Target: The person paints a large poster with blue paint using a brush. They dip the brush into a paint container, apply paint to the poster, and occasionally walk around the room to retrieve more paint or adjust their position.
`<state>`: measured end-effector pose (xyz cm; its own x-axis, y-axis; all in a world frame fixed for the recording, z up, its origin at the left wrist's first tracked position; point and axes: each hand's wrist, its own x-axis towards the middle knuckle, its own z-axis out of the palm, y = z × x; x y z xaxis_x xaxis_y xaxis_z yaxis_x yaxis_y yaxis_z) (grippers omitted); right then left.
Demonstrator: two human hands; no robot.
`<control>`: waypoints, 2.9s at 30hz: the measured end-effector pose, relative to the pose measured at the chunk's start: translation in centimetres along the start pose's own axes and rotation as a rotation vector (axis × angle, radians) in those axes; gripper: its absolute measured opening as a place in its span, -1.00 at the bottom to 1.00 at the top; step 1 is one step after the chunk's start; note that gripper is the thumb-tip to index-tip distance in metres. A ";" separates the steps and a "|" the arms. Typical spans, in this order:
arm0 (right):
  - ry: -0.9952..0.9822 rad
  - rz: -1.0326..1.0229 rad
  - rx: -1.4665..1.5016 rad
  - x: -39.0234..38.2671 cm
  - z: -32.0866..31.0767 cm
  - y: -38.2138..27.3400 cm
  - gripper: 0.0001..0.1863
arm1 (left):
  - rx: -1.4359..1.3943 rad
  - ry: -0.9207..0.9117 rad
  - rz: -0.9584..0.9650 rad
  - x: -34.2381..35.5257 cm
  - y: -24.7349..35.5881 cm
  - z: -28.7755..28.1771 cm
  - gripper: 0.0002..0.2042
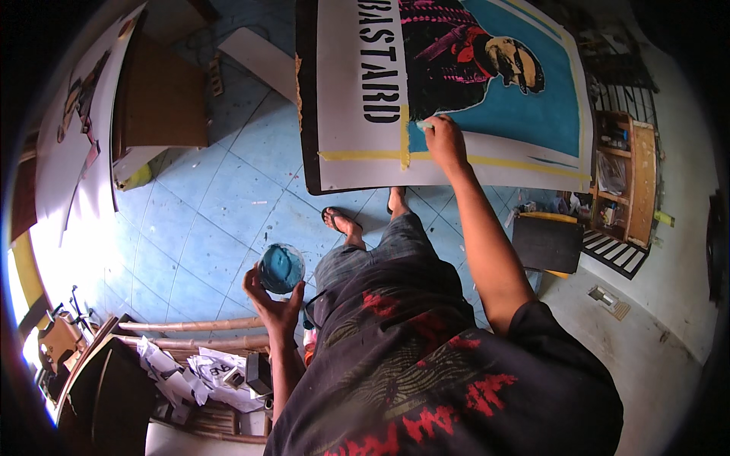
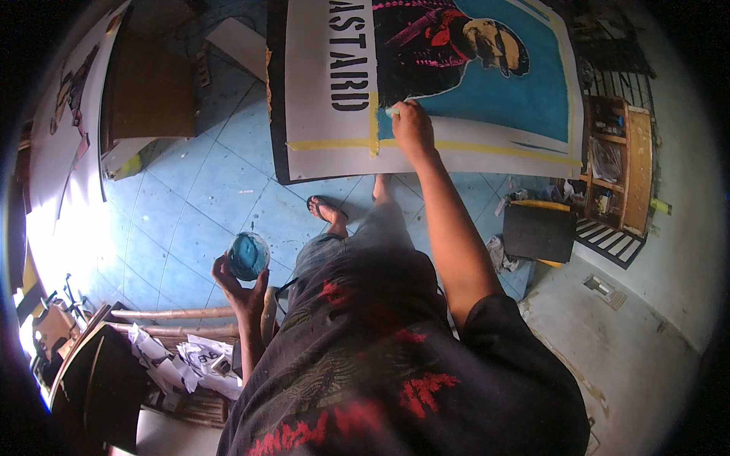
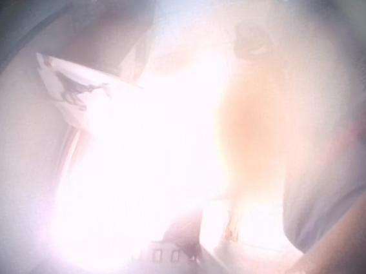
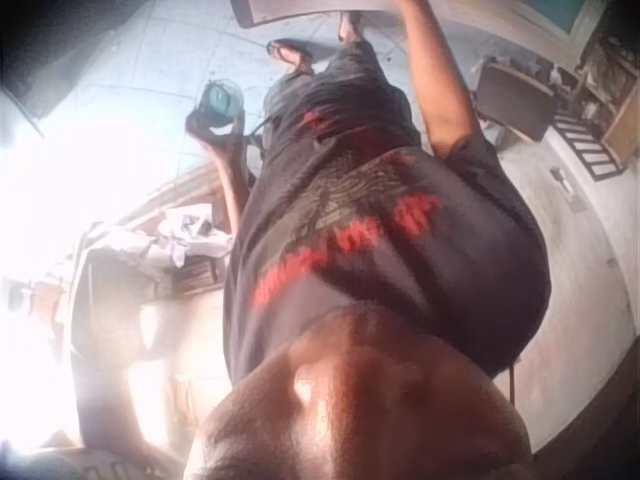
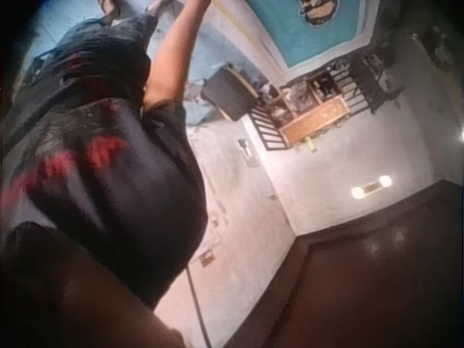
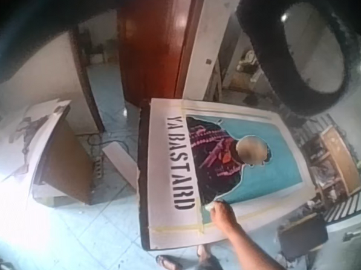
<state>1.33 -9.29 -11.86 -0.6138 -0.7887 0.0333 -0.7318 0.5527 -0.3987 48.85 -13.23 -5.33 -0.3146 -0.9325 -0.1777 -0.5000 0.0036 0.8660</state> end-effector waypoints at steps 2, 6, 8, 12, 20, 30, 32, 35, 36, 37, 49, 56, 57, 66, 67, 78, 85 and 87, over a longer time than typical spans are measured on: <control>0.019 -0.025 0.006 0.0 -0.3 0.5 -0.84 | 0.003 -0.008 -0.010 0.0 0.2 0.0 -0.05; -0.094 -0.022 -0.016 -0.5 0.6 0.7 -0.85 | 0.021 -0.007 -0.002 -0.1 0.4 0.1 -0.05; -0.034 -0.031 0.020 0.0 -0.2 1.0 -0.84 | 0.025 0.004 -0.015 -0.3 0.5 0.1 -0.05; -0.055 -0.057 0.028 0.4 -0.2 1.4 -0.84 | 0.072 -0.007 0.008 -0.4 1.1 0.3 -0.04; -0.083 -0.091 0.063 0.6 -0.4 0.6 -0.86 | 0.053 0.015 0.015 -1.2 1.4 0.8 -0.05; -0.066 -0.133 0.072 0.7 -0.5 2.1 -0.86 | 0.091 0.039 0.039 -2.4 1.8 1.2 -0.06; -0.146 -0.150 0.036 -0.1 0.4 2.3 -0.86 | 0.131 0.032 0.061 -2.6 2.3 1.1 -0.05; -0.050 -0.183 0.090 0.4 -0.7 3.1 -0.84 | 0.108 0.057 0.055 -2.9 2.1 1.4 -0.05; -0.034 -0.158 0.144 0.7 -1.8 3.0 -0.83 | 0.100 0.066 0.048 -3.3 1.8 1.5 -0.05; -0.040 -0.141 0.155 0.8 -2.7 2.8 -0.83 | 0.093 0.073 0.040 -3.6 1.4 1.7 -0.05; -0.293 -0.011 0.257 -0.5 -8.1 4.9 -0.81 | 0.098 0.205 0.091 -5.4 3.9 6.5 -0.06; -0.452 0.474 1.228 -0.7 -8.4 11.0 -0.75 | 0.209 0.265 0.128 -6.4 9.3 14.8 -0.06; -0.462 0.516 1.327 -0.9 -8.9 11.4 -0.75 | 0.117 0.276 0.098 -6.4 10.1 16.6 -0.04; -0.501 0.010 0.985 2.0 -7.9 10.9 -0.83 | 0.041 0.342 -0.042 -9.6 16.4 26.8 -0.04; -0.420 -0.225 0.745 2.5 -6.7 10.2 -0.83 | 0.041 0.372 -0.062 -10.4 16.3 27.2 -0.04; -0.433 -0.895 0.248 3.9 -0.4 4.3 -0.83 | 0.027 0.627 -0.185 -18.9 14.9 28.2 -0.07; -0.435 -0.861 0.240 4.7 -0.5 3.9 -0.83 | -0.009 0.652 -0.285 -21.0 15.1 29.4 -0.09; -0.484 -0.878 0.216 4.9 0.6 4.2 -0.83 | -0.021 0.645 -0.286 -20.9 15.2 29.4 -0.10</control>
<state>-4.64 -11.00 -13.93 0.3335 -0.9420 0.0386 -0.7666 -0.2948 -0.5704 24.09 16.92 -2.18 0.3712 -0.9239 -0.0926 -0.4736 -0.2742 0.8370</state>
